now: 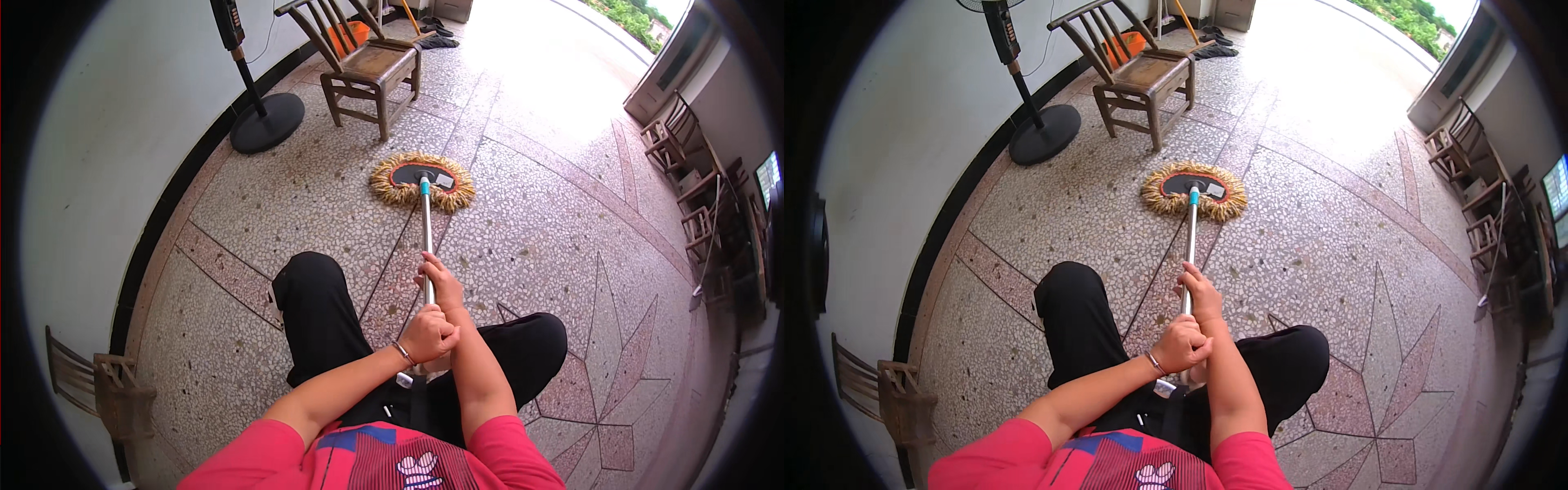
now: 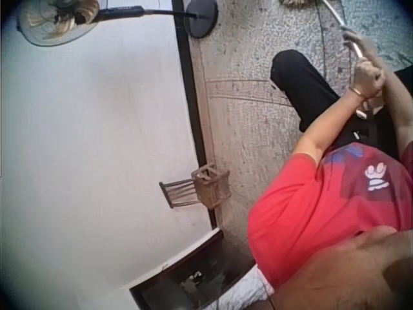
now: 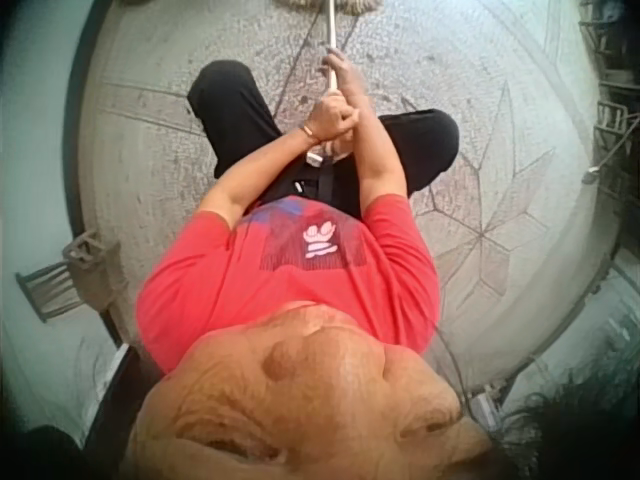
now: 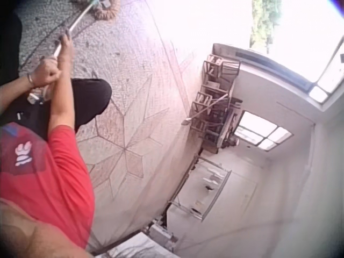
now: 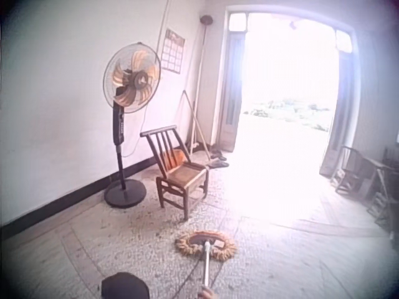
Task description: Mopping a patterned stone floor while seated.
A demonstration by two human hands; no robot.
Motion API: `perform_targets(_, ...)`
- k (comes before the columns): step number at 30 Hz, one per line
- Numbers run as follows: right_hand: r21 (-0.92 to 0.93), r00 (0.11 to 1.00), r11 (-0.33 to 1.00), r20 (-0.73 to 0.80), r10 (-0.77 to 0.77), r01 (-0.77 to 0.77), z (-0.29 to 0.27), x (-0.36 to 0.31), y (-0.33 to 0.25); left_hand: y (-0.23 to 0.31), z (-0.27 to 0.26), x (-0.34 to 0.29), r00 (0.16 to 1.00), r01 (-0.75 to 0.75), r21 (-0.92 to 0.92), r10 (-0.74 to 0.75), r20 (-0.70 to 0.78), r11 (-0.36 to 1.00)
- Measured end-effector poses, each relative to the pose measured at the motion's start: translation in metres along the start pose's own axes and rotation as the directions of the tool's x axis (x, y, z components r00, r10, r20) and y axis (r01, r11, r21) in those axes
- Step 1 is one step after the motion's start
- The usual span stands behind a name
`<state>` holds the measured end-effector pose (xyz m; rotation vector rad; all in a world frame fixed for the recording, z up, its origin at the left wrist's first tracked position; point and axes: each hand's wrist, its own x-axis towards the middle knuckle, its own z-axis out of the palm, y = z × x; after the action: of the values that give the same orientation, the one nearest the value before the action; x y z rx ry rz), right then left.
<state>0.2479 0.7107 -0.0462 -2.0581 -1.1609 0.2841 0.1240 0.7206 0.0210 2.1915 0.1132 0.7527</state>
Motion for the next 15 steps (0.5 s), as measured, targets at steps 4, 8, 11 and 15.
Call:
perform_targets(4, -0.123, 0.973, 0.972, -0.144, 0.182, -0.2, -0.026, -0.022, 0.033, -0.004, 0.015, 0.01, 0.98, -0.077, -0.12, 0.097, 0.171, 0.99)
perform_targets(8, -0.139, 0.924, 0.964, -0.342, 0.17, -0.228, -0.043, -0.036, 0.045, -0.005, 0.022, 0.022, 0.953, -0.119, -0.2, 0.168, 0.25, 0.972)
perform_targets(11, -0.095, 0.888, 0.97, -0.43, 0.164, -0.225, -0.042, -0.036, 0.044, 0.002, 0.016, 0.03, 0.934, -0.109, -0.269, 0.191, 0.303, 0.957)
perform_targets(15, -0.023, 0.909, 0.987, -0.395, 0.136, -0.158, -0.034, -0.025, 0.022, 0.015, -0.02, 0.037, 0.956, -0.082, -0.261, 0.15, 0.253, 0.962)
